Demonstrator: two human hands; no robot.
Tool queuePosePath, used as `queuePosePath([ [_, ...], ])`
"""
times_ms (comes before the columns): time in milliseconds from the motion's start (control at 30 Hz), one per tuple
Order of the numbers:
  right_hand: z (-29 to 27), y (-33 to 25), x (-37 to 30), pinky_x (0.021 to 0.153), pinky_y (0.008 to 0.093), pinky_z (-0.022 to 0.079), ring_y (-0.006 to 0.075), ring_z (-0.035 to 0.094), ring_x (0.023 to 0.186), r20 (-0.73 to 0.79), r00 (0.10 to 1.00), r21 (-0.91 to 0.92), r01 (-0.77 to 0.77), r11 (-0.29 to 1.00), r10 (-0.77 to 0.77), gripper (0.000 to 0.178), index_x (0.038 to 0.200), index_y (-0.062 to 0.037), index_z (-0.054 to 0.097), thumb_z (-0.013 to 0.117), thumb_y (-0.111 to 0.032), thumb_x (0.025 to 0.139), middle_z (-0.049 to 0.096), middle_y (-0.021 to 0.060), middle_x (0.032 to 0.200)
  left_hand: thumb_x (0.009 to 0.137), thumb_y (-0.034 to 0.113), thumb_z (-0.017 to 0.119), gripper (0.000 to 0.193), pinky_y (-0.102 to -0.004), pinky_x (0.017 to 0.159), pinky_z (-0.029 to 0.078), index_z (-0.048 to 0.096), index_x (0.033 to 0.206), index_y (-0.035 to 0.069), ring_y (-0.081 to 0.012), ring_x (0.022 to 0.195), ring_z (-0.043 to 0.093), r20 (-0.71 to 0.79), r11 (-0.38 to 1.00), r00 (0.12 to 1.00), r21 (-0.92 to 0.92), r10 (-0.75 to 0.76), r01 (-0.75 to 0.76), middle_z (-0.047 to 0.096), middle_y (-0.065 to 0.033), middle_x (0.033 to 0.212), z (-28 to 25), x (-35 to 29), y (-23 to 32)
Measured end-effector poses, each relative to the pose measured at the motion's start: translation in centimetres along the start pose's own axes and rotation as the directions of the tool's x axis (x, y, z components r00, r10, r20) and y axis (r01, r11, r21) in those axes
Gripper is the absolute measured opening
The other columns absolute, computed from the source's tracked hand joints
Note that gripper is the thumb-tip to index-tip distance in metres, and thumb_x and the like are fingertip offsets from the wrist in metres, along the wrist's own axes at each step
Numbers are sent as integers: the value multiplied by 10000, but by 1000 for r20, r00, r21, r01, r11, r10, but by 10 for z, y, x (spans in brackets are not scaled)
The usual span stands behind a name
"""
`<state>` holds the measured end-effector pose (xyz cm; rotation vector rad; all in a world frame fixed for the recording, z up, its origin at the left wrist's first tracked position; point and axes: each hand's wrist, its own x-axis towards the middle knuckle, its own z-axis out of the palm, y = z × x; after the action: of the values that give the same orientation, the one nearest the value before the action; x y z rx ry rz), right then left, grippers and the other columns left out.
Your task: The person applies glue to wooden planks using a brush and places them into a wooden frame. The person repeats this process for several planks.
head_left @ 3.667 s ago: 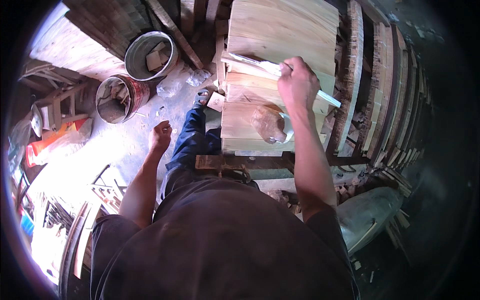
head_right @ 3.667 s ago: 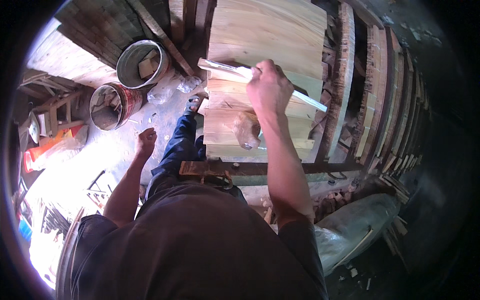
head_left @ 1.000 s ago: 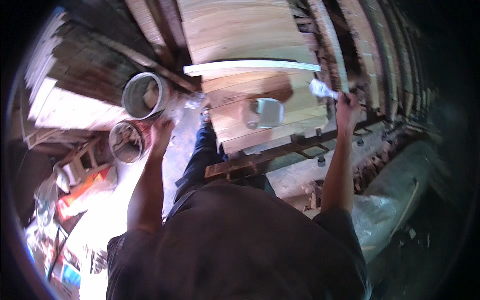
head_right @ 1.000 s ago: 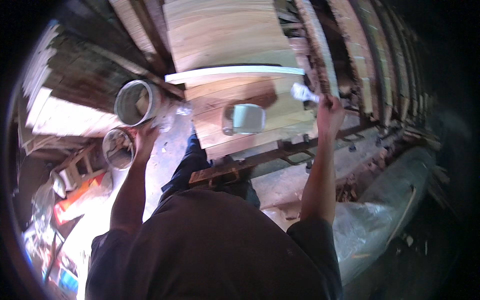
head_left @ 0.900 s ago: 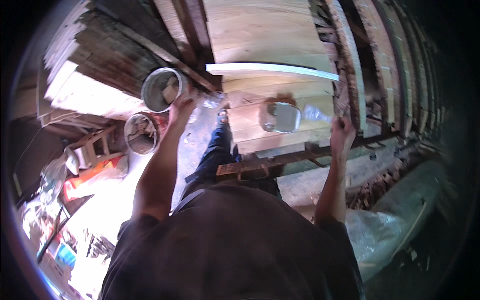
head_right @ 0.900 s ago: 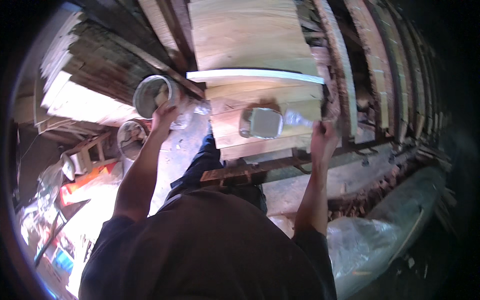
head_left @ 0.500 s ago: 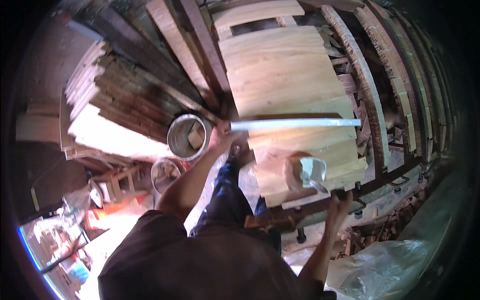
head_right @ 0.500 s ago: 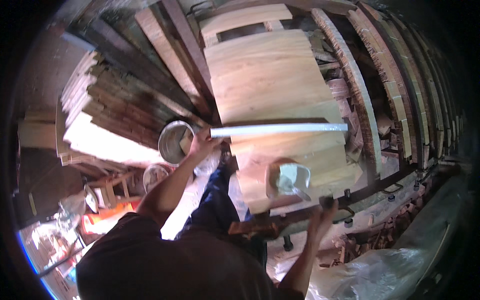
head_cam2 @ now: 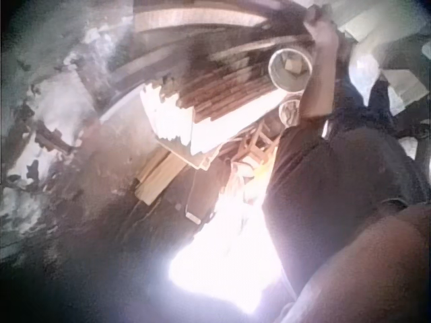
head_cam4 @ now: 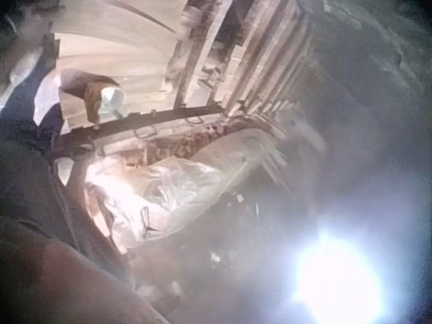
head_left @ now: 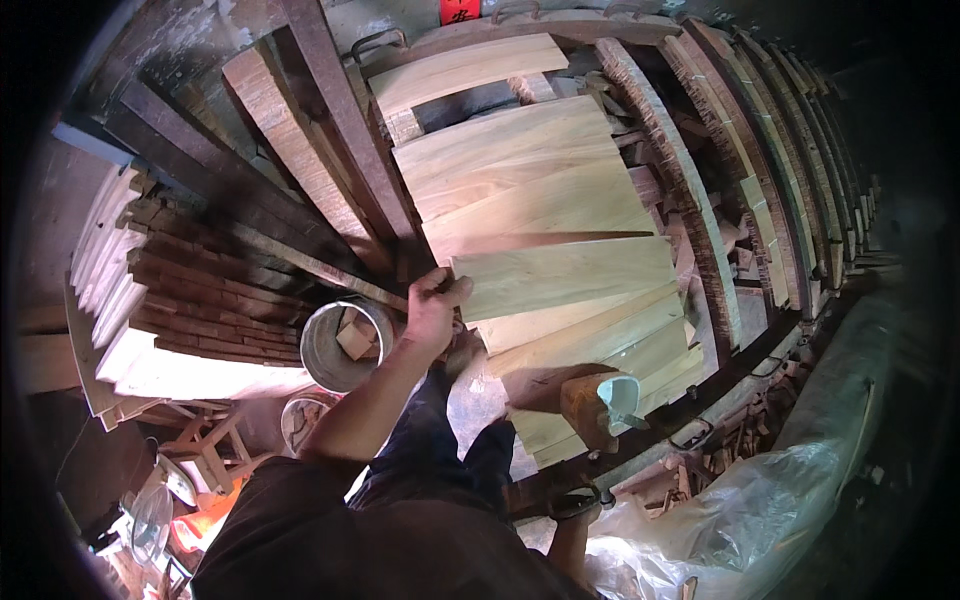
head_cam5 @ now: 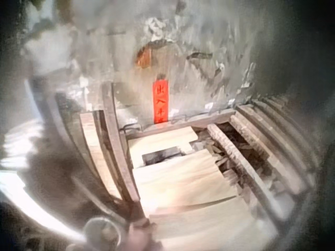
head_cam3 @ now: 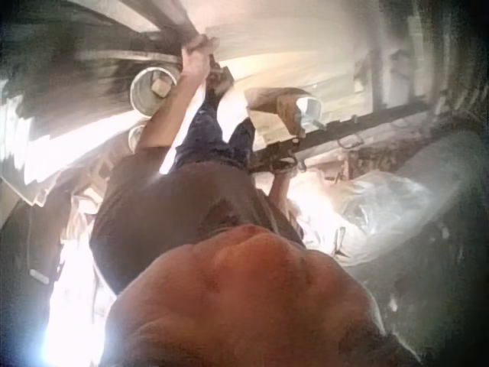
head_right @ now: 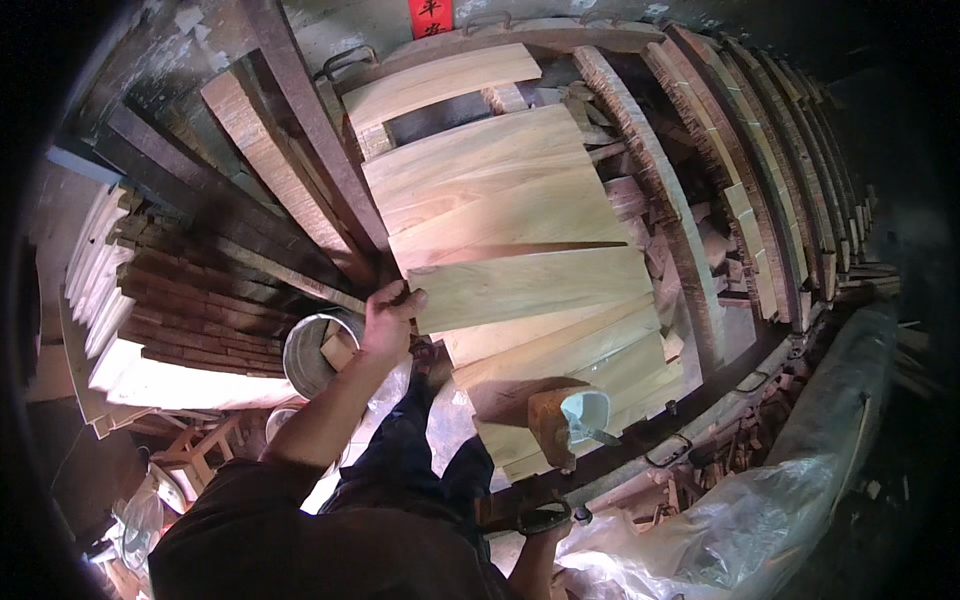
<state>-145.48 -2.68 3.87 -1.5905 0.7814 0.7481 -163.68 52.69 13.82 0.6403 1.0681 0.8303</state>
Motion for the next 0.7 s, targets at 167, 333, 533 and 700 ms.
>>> queuePosePath([
  [167, -1, 8, -5, 841, 380, 493, 247, 589, 924, -30, 999, 35, 21, 999, -20, 396, 1198, -13, 568, 470, -293, 936, 615, 138, 1047, 815, 50, 703, 267, -304, 829, 449, 647, 1050, -65, -196, 913, 601, -31, 984, 997, -160, 73, -77, 668, -85, 974, -22, 58, 53],
  [333, -11, 18, 0, 878, 392, 505, 249, 609, 974, -57, 996, 36, 70, 997, -68, 401, 1200, -26, 590, 446, -288, 931, 621, 140, 1089, 836, 2, 654, 239, -394, 848, 477, 627, 1069, -42, -240, 934, 608, -63, 954, 983, -235, 175, -185, 637, -92, 1030, -29, 133, 105],
  [533, -58, 36, 19, 882, 401, 516, 250, 622, 986, -240, 971, 226, 64, 972, -8, 360, 1129, -16, 626, 406, -230, 943, 628, 153, 1087, 869, 16, 612, 333, -401, 946, 441, 576, 1195, -42, -254, 1057, 588, -142, 948, 950, -121, 278, -296, 633, -104, 1130, -60, 250, 109],
  [700, -25, 1, -7, 911, 381, 497, 235, 621, 993, -322, 924, 503, -17, 864, 206, 312, 1150, -55, 601, 412, -200, 950, 618, 104, 1082, 807, 50, 718, 307, -421, 808, 485, 607, 1088, -4, -250, 984, 592, -288, 980, 957, -186, 16, -73, 599, -110, 1075, -71, 288, 127],
])
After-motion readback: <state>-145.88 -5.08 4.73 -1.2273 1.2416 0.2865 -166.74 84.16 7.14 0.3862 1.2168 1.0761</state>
